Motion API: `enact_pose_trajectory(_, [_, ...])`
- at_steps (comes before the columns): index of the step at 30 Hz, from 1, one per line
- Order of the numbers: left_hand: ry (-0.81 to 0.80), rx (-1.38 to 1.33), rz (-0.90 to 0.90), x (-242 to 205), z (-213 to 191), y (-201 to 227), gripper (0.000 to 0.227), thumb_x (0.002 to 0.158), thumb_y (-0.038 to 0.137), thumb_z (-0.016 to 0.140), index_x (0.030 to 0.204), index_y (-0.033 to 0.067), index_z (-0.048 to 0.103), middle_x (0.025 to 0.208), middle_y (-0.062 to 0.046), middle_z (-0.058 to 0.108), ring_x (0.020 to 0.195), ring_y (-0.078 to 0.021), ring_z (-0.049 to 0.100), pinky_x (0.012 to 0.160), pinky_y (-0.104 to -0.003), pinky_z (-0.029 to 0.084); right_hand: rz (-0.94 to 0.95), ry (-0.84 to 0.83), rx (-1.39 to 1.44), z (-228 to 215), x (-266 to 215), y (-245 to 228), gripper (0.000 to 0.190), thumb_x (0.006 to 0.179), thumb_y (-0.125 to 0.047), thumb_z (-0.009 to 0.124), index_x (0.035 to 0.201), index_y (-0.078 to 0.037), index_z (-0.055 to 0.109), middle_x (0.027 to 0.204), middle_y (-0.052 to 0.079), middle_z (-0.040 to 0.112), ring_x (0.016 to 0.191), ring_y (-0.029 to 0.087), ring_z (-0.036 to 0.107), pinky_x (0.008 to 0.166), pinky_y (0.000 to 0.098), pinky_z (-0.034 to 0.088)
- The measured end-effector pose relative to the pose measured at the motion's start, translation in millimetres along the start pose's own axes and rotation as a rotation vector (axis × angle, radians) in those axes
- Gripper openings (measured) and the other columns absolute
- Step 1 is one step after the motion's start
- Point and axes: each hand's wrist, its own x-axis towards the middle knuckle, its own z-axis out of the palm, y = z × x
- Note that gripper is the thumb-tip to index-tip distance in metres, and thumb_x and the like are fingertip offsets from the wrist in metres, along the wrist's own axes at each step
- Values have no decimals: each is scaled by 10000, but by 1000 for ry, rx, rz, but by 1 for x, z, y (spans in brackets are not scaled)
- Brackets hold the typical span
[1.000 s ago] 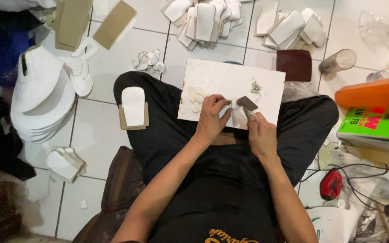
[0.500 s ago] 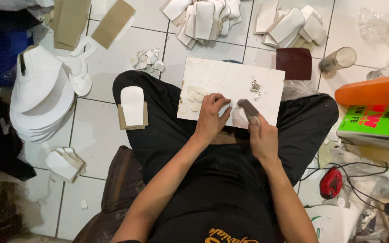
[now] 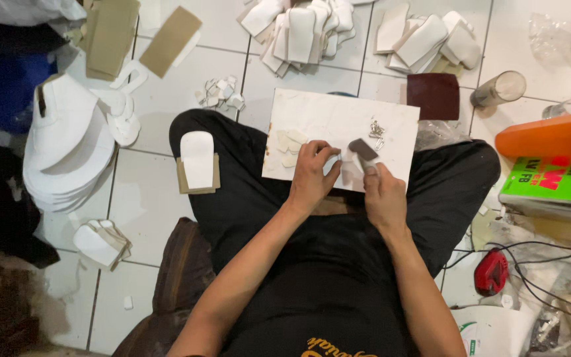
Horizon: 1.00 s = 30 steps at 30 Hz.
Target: The person sits on the floor and assembles small white shoe parts by hand. They pick up individual pieces, align them, and press them together, occasionally using a small hammer-like tool to tap the parts into place on a white board.
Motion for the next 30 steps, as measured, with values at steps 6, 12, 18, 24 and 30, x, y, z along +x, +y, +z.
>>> enact_pose_trajectory(6, [-18,37,1,1,0,2,235,762,86,698,992,103,654,939,-67,509,885,-273,553,799,-375,480,37,-30,8,0,3,3,345,966,-306,410,705,-105,513,580,136,586,635,410,601,632,470,456])
enact_pose_trajectory(12, [-11,61,-1,0,4,2,223,763,80,686,982,99,651,938,-60,501,882,-263,547,789,-374,480,81,-20,125,7,-3,14,382,969,-329,393,687,-117,541,538,83,598,570,305,622,597,399,487])
enact_pose_trajectory(18, [-22,32,-24,-3,6,6,195,743,11,673,882,140,629,838,-3,589,821,-220,596,748,-336,459,213,140,177,-14,-47,4,363,992,-323,403,728,-113,538,511,84,568,521,214,583,539,320,464])
enact_pose_trajectory(24, [116,-131,93,6,-43,42,200,764,-51,689,841,127,643,951,-4,645,841,-215,599,739,-317,485,213,154,-351,-38,-78,14,357,847,-457,702,980,-127,672,837,120,663,886,327,657,749,425,528])
enact_pose_trajectory(30, [218,-173,408,-9,-75,81,162,702,-21,762,792,109,727,915,-50,681,808,-227,633,737,-357,512,82,10,-421,-61,-70,-22,663,814,-545,656,1174,10,638,1242,220,549,1028,441,560,804,543,462])
